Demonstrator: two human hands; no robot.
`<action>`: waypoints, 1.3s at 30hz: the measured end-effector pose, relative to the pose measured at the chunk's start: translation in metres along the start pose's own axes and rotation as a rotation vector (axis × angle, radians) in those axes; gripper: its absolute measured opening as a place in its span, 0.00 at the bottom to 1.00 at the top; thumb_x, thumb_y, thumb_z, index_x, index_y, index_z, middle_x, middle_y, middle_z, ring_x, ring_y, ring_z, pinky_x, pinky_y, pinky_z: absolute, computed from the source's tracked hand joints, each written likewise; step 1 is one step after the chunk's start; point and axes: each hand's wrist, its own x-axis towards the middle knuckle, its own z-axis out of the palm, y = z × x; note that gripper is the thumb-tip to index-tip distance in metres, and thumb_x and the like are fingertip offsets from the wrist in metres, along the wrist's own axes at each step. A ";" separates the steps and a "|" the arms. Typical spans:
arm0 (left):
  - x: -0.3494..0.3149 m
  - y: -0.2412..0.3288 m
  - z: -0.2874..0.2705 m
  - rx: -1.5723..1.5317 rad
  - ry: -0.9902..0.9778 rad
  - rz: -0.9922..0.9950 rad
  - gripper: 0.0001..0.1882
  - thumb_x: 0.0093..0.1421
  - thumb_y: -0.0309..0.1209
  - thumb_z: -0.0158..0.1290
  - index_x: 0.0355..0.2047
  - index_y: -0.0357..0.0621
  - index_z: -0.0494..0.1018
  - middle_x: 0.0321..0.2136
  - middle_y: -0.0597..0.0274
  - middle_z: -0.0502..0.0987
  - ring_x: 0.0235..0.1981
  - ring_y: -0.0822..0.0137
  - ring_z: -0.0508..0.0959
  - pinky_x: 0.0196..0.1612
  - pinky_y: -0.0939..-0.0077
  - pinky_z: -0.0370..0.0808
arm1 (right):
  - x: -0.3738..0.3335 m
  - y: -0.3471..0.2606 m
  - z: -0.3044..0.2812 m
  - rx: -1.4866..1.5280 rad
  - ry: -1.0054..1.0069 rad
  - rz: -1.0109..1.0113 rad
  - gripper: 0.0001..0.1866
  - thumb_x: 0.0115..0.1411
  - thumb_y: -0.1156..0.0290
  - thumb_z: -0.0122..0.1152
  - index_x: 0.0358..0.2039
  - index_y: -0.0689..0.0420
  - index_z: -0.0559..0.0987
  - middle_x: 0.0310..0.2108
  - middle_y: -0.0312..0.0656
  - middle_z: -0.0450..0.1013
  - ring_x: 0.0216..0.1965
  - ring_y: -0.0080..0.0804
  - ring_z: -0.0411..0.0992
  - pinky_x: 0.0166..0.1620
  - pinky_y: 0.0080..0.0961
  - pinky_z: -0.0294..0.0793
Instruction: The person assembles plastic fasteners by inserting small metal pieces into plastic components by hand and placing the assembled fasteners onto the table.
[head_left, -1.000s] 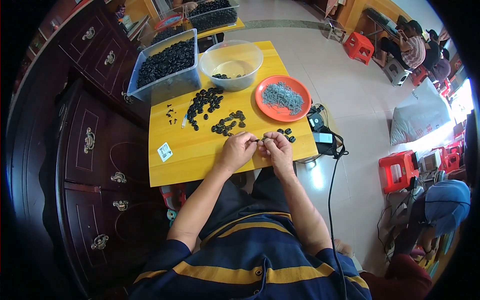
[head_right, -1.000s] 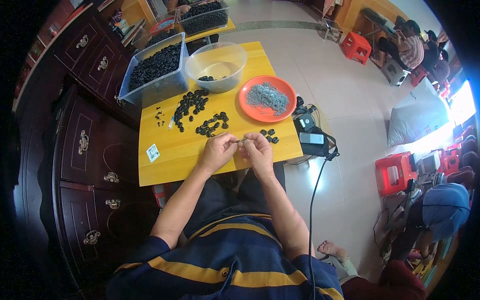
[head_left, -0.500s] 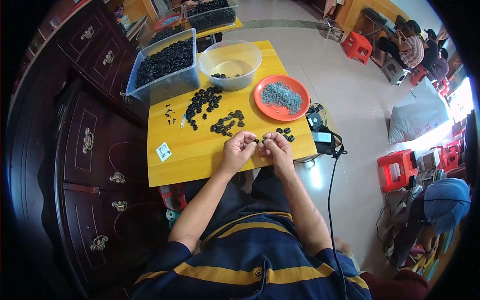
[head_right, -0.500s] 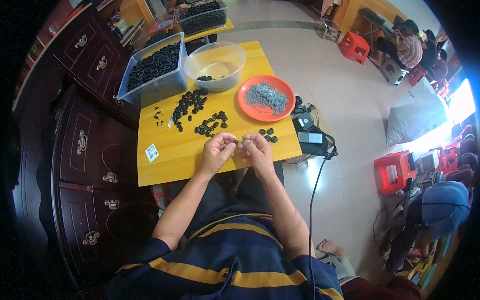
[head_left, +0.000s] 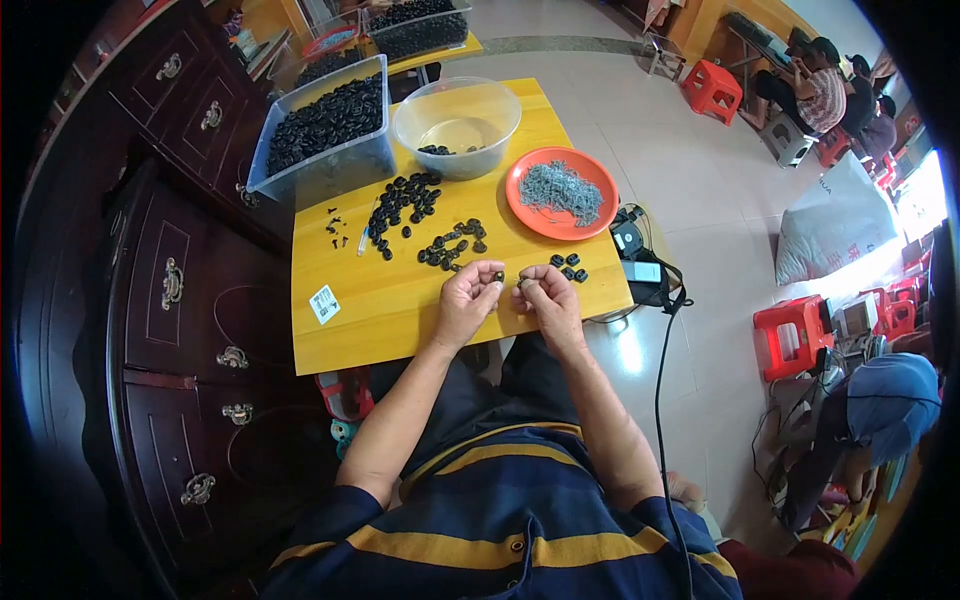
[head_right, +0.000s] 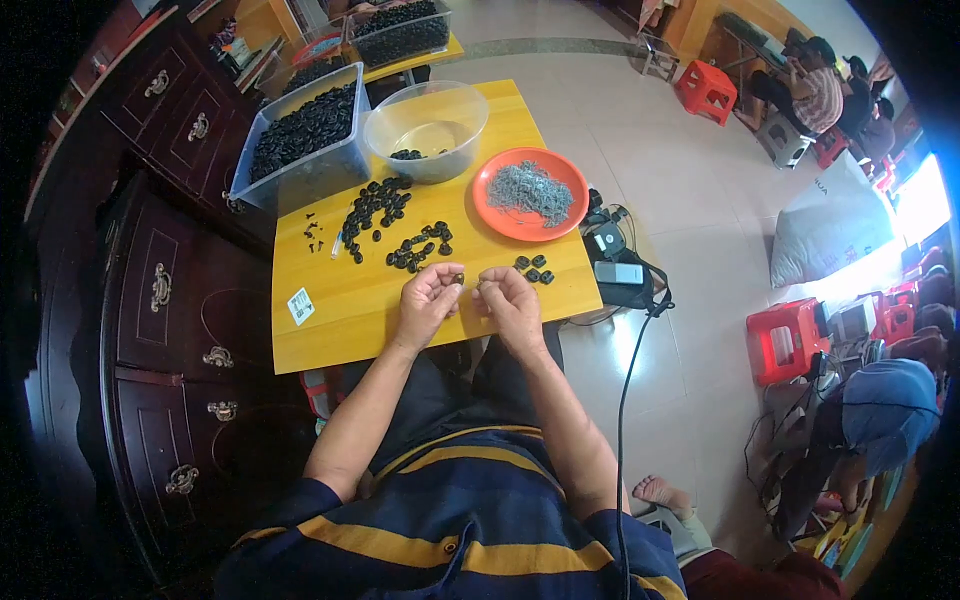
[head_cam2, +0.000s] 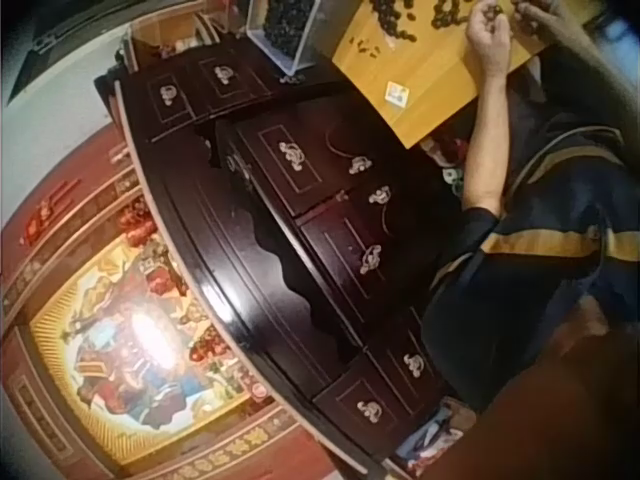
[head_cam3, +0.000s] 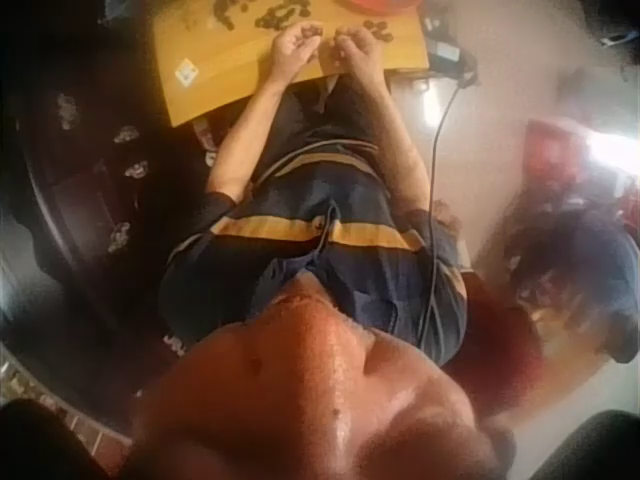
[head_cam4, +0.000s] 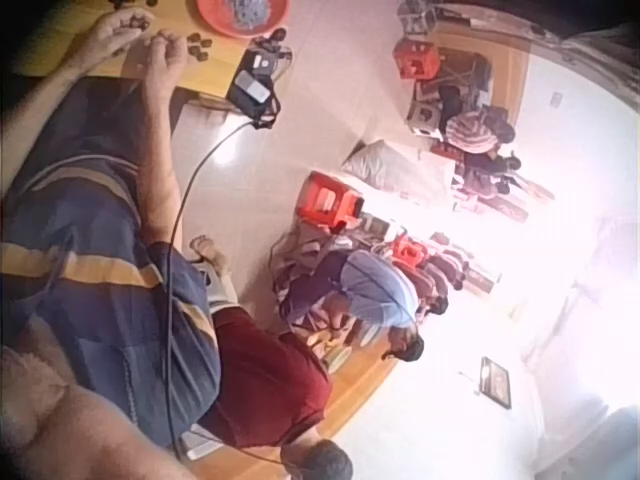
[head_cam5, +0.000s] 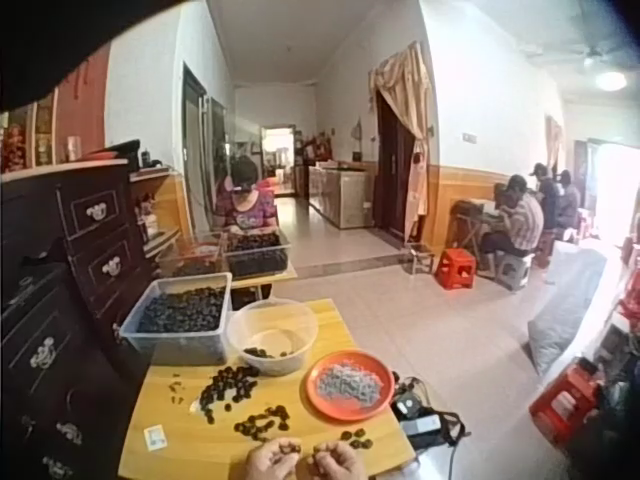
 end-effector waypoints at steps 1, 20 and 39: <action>0.000 -0.001 0.000 -0.001 -0.001 -0.001 0.13 0.62 0.20 0.52 0.47 0.37 0.73 0.31 0.71 0.75 0.24 0.84 0.70 0.28 0.87 0.70 | 0.000 0.001 0.000 -0.001 0.002 0.001 0.07 0.67 0.70 0.54 0.43 0.58 0.73 0.33 0.35 0.75 0.33 0.20 0.74 0.38 0.18 0.73; -0.002 -0.004 -0.003 0.053 -0.061 0.050 0.15 0.59 0.18 0.55 0.48 0.36 0.75 0.33 0.70 0.74 0.28 0.83 0.75 0.35 0.89 0.73 | 0.001 0.003 0.006 -0.151 0.008 -0.041 0.06 0.67 0.74 0.54 0.41 0.62 0.74 0.28 0.32 0.73 0.27 0.16 0.68 0.31 0.15 0.68; 0.000 0.001 -0.002 0.143 -0.112 0.098 0.15 0.58 0.14 0.54 0.45 0.35 0.78 0.34 0.66 0.76 0.33 0.78 0.78 0.37 0.84 0.76 | -0.001 -0.015 0.003 -0.155 -0.045 0.121 0.08 0.66 0.73 0.56 0.42 0.63 0.77 0.31 0.33 0.76 0.30 0.16 0.72 0.35 0.13 0.71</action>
